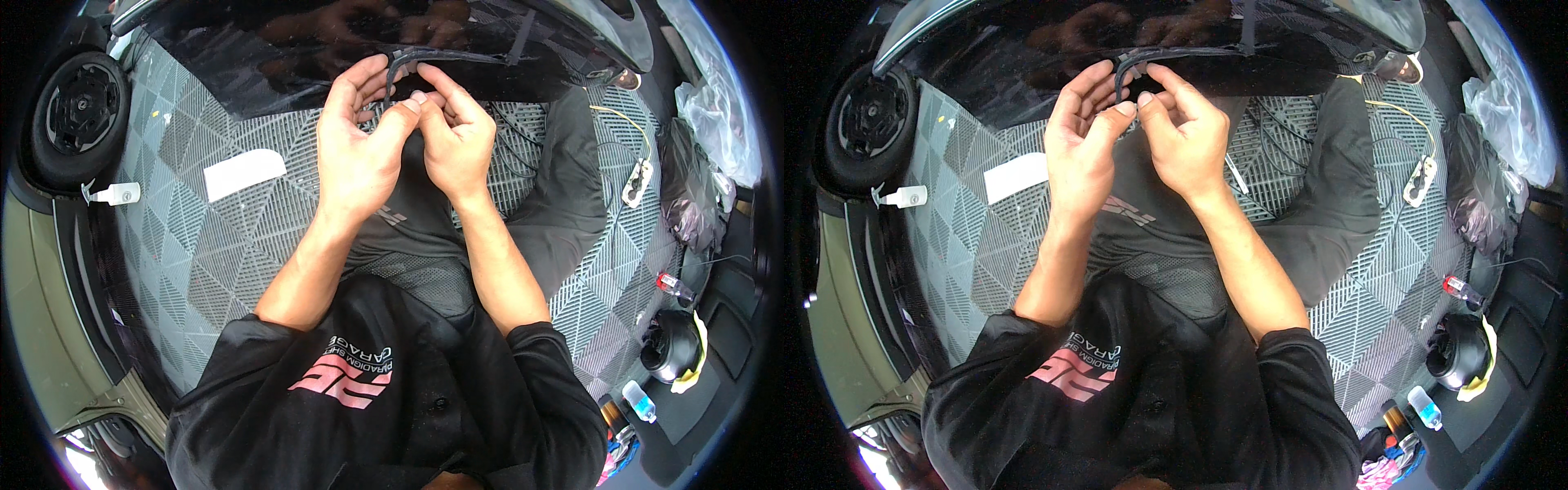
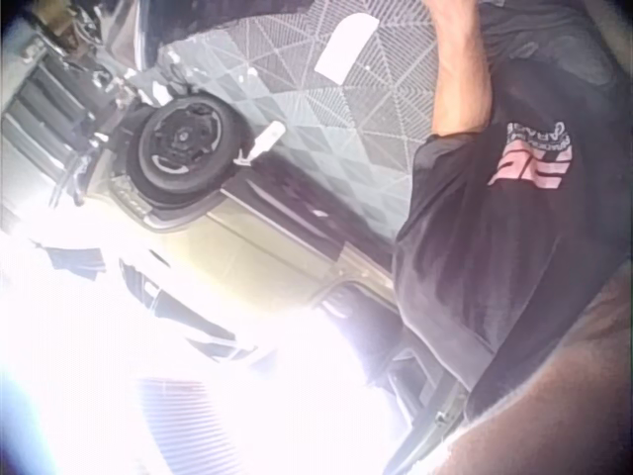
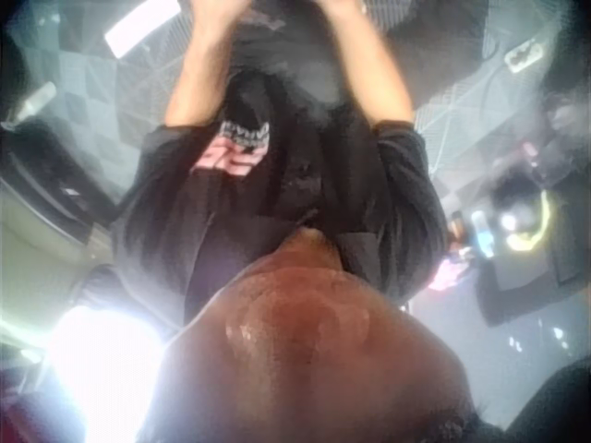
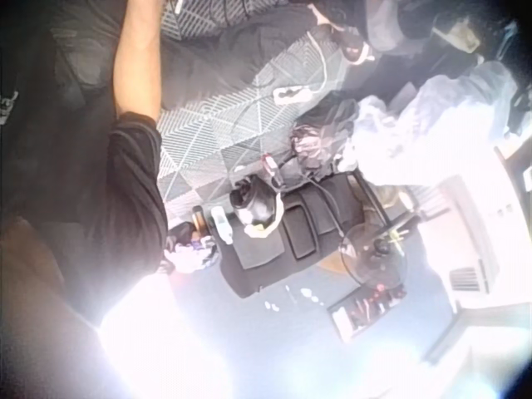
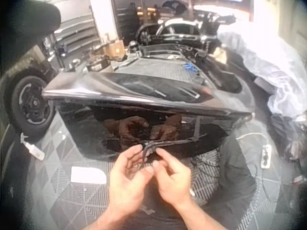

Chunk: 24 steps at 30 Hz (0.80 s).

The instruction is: The person sits on the floor and uses a small white plastic tool to peel and remove strips of black tape from the edges of a glossy black car part. The person repeatedly lifts, scrapes, and pulls the tape off the curved surface.

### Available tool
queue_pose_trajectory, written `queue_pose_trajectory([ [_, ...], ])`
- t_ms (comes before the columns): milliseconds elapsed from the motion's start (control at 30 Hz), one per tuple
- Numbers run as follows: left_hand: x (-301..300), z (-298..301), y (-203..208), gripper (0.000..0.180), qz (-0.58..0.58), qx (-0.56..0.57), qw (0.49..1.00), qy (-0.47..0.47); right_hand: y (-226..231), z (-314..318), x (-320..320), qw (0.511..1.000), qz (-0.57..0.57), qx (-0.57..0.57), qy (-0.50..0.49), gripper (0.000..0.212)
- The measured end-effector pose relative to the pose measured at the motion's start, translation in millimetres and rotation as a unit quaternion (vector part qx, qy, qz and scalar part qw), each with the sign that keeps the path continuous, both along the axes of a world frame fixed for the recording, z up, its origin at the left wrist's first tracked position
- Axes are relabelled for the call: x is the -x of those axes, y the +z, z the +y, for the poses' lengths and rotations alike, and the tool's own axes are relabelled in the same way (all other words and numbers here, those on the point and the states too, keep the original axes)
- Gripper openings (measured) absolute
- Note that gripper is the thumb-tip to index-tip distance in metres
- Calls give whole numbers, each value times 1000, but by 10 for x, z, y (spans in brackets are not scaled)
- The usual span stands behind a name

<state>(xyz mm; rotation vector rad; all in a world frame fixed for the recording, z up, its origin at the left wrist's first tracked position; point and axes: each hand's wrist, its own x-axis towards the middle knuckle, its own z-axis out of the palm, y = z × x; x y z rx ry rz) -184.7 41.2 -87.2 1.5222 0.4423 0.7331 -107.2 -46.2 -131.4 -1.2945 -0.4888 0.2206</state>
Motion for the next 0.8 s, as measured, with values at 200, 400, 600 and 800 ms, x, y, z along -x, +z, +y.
queue_pose_trajectory([
  [200,13,-5,-41,63,-5,6,1000,-1,28,5,-12,999,15,-28,23,32],
  [400,25,9,-66,64,-4,1,1000,2,41,10,-5,998,18,-50,40,32],
  [600,44,10,-52,60,16,-34,999,20,9,25,7,998,14,-48,40,34],
  [800,58,35,-48,54,11,-114,993,38,-8,60,43,994,46,-81,58,34],
])
